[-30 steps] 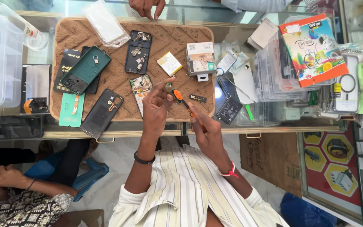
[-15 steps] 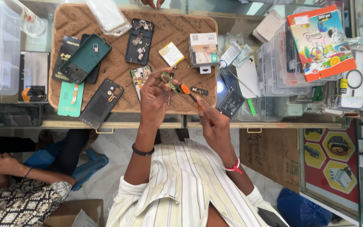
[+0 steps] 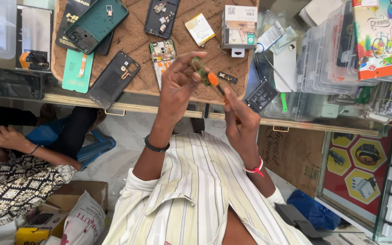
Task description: The person disassembles a smartphone, removes the motherboard, and uses a screwdriver to unscrew components from it. They then reattach the motherboard to the phone chassis and connect internal ribbon cables.
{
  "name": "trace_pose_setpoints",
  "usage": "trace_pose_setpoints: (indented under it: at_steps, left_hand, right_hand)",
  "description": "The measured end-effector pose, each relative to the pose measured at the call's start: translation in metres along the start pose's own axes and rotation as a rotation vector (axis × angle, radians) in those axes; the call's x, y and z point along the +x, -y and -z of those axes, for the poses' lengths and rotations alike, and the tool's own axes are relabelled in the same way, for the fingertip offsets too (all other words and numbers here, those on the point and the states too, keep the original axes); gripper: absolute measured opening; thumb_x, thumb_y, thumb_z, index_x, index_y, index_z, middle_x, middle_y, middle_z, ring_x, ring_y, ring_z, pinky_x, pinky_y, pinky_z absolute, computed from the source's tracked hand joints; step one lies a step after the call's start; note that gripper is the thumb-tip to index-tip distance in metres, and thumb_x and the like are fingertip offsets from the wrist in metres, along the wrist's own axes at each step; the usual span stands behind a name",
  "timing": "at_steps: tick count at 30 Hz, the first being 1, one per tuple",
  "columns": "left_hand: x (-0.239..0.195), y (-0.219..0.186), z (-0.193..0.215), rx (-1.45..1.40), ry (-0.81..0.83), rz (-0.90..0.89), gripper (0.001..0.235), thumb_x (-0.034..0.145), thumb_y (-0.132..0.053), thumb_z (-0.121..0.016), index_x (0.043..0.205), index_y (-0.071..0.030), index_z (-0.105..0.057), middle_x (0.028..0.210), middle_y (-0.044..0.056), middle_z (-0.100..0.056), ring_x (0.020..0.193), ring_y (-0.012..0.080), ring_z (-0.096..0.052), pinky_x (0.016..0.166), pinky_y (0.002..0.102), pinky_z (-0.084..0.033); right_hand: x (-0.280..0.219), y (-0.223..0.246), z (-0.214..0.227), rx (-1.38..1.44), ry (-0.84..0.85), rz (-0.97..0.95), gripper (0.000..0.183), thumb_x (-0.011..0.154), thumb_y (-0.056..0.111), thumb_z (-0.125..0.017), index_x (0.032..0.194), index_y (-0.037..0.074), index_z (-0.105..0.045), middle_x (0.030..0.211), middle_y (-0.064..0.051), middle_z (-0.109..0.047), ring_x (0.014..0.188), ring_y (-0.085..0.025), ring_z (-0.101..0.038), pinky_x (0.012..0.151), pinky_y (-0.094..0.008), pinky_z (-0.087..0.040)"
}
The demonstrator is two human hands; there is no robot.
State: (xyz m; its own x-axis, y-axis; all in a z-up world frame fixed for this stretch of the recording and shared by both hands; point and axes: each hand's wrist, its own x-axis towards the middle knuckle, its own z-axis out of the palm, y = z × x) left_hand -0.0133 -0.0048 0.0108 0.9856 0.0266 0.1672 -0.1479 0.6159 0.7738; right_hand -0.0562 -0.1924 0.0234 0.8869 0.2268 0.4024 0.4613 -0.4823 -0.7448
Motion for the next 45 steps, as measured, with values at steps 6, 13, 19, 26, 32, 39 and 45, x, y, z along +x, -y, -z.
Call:
trace_pose_setpoints:
  at_steps: [6, 13, 19, 26, 32, 39, 45]
  left_hand:
    - [-0.005, -0.005, 0.001, 0.038, 0.014, -0.045, 0.049, 0.102, -0.025, -0.074, 0.142, -0.002, -0.059, 0.110, 0.008, -0.074, 0.104, 0.0160, -0.073, 0.093, 0.030, -0.061]
    - [-0.013, -0.004, 0.002, 0.222, 0.031, 0.047, 0.048, 0.102, -0.024, -0.073, 0.143, -0.001, -0.061, 0.110, 0.009, -0.075, 0.094, 0.0105, -0.067, 0.074, 0.022, -0.049]
    - [-0.011, 0.000, -0.002, 0.209, 0.025, 0.000, 0.045, 0.103, -0.015, -0.074, 0.143, 0.000, -0.062, 0.112, 0.008, -0.075, 0.095, 0.0090, -0.066, 0.080, 0.021, -0.052]
    - [-0.010, -0.004, 0.000, 0.138, 0.008, 0.083, 0.043, 0.104, -0.014, -0.073, 0.142, 0.001, -0.061, 0.112, 0.009, -0.077, 0.101, 0.0082, -0.068, 0.081, 0.019, -0.051]
    - [-0.008, -0.003, -0.001, 0.227, -0.020, 0.018, 0.043, 0.100, -0.015, -0.072, 0.138, 0.001, -0.061, 0.121, 0.006, -0.071, 0.099, 0.0093, -0.069, 0.084, 0.023, -0.056]
    - [-0.002, -0.013, 0.016, 0.015, 0.086, -0.024, 0.043, 0.101, -0.011, -0.077, 0.140, 0.001, -0.063, 0.108, 0.012, -0.076, 0.095, 0.0231, -0.076, 0.091, 0.037, -0.064]
    - [-0.006, -0.011, 0.023, 0.064, -0.023, -0.008, 0.048, 0.098, -0.018, -0.078, 0.137, 0.005, -0.062, 0.108, 0.012, -0.075, 0.099, 0.0209, -0.076, 0.088, 0.037, -0.064]
  right_hand:
    - [-0.004, -0.004, -0.004, 0.040, 0.029, 0.046, 0.042, 0.105, -0.002, -0.061, 0.146, 0.007, -0.058, 0.080, -0.007, -0.060, 0.065, -0.011, -0.055, 0.060, -0.028, -0.043]
    - [0.002, -0.006, -0.004, 0.028, 0.007, 0.081, 0.042, 0.103, -0.005, -0.061, 0.144, 0.006, -0.059, 0.081, -0.007, -0.062, 0.061, -0.011, -0.052, 0.055, -0.029, -0.039]
    - [0.014, -0.001, -0.008, 0.041, -0.034, 0.124, 0.044, 0.107, -0.004, -0.061, 0.148, 0.010, -0.057, 0.108, -0.016, -0.066, 0.072, -0.013, -0.062, 0.064, -0.028, -0.049]
    - [0.013, 0.001, -0.007, -0.060, -0.051, 0.089, 0.044, 0.105, -0.003, -0.065, 0.146, 0.010, -0.059, 0.084, -0.006, -0.062, 0.070, -0.014, -0.058, 0.065, -0.031, -0.047]
    - [0.011, 0.006, -0.008, -0.062, -0.051, -0.077, 0.041, 0.105, 0.002, -0.069, 0.144, 0.008, -0.062, 0.071, -0.006, -0.053, 0.059, -0.013, -0.047, 0.055, -0.032, -0.037]
    - [0.000, 0.005, -0.005, -0.005, 0.040, 0.075, 0.041, 0.106, 0.003, -0.066, 0.145, 0.009, -0.058, 0.093, -0.010, -0.068, 0.064, -0.013, -0.053, 0.057, -0.030, -0.042]
    - [-0.004, 0.003, -0.003, 0.004, 0.018, -0.017, 0.037, 0.105, 0.000, -0.065, 0.141, 0.007, -0.061, 0.081, -0.008, -0.062, 0.062, -0.014, -0.056, 0.056, -0.031, -0.042]
